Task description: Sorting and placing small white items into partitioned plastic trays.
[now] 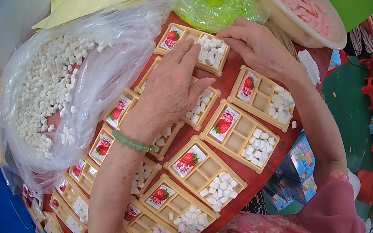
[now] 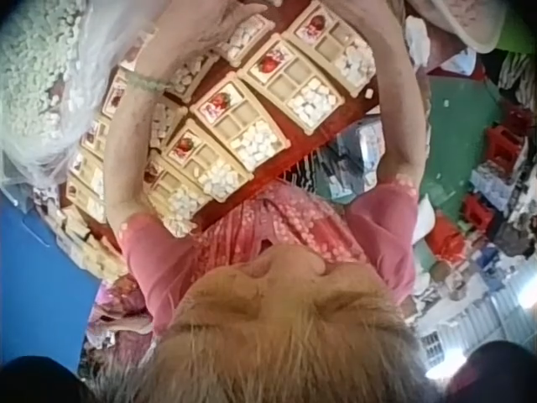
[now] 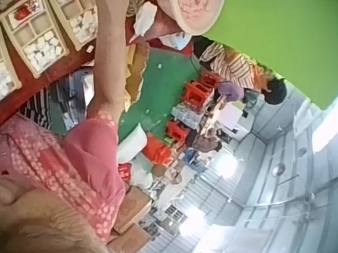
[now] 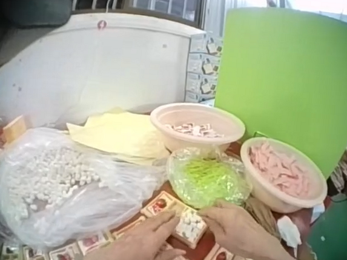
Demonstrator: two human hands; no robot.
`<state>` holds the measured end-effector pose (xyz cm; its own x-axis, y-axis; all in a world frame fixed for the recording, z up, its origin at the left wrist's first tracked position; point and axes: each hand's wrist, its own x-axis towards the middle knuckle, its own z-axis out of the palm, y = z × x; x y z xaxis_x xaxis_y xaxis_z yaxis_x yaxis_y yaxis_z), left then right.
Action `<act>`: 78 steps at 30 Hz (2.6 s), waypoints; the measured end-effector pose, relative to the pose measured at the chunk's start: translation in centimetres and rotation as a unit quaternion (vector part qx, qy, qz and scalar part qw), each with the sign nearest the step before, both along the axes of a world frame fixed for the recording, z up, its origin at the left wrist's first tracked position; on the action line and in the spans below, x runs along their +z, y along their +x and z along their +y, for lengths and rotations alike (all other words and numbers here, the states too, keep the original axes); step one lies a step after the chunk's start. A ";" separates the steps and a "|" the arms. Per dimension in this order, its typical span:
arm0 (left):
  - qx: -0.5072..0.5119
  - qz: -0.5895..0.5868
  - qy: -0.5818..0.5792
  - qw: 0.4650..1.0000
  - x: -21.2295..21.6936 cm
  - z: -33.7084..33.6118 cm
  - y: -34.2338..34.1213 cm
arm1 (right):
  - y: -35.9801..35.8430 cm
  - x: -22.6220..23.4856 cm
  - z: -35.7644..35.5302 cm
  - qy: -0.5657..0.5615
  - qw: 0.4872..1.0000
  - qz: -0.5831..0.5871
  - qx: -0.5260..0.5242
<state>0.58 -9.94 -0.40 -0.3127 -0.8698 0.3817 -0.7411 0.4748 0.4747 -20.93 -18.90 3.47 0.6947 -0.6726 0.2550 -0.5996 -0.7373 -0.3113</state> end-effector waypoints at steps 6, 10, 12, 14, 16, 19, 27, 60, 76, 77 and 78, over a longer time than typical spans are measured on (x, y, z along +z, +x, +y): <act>0.044 0.244 0.103 0.963 0.8 -0.6 -0.9 | 1.7 1.1 0.8 0.341 0.917 -0.209 0.012; 0.023 0.407 0.139 0.903 0.9 -1.3 -1.0 | 2.6 1.7 0.8 0.393 0.880 -0.266 0.018; 0.045 0.373 0.112 0.920 0.7 -1.3 -0.8 | 2.7 1.7 0.8 0.407 0.869 -0.281 0.024; 0.067 0.372 0.082 0.922 1.2 -1.2 -0.9 | 2.3 2.1 0.9 0.446 0.850 -0.278 -0.007; 0.078 0.365 0.119 0.920 1.0 -1.2 0.0 | 1.9 0.4 0.4 0.386 0.893 -0.232 -0.004; 0.091 0.378 0.137 0.911 0.3 -1.4 0.3 | 1.9 -0.9 0.9 0.238 0.961 -0.141 0.004; 0.075 0.392 0.131 0.907 0.1 -1.4 0.6 | 2.6 -1.8 1.2 0.027 0.998 -0.056 0.031; 0.044 0.199 0.082 0.976 0.7 -0.9 -0.1 | 2.7 -1.4 0.4 0.236 0.968 -0.041 -0.072; 0.080 0.384 0.194 0.899 0.8 -0.7 2.2 | 2.1 -0.4 0.6 0.241 0.967 -0.056 -0.066; 0.093 0.423 0.211 0.876 1.3 -0.4 2.5 | 1.8 -0.3 0.8 0.244 0.965 -0.074 -0.054; 0.094 0.424 0.210 0.876 1.6 0.1 2.9 | 1.5 -0.4 0.8 0.244 0.966 -0.073 -0.053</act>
<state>3.48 -9.89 1.23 0.0926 -0.9948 0.0416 -0.0845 0.0338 0.9958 -19.42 -18.07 3.12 0.5961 -0.8026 -0.0209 -0.5871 -0.4180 -0.6932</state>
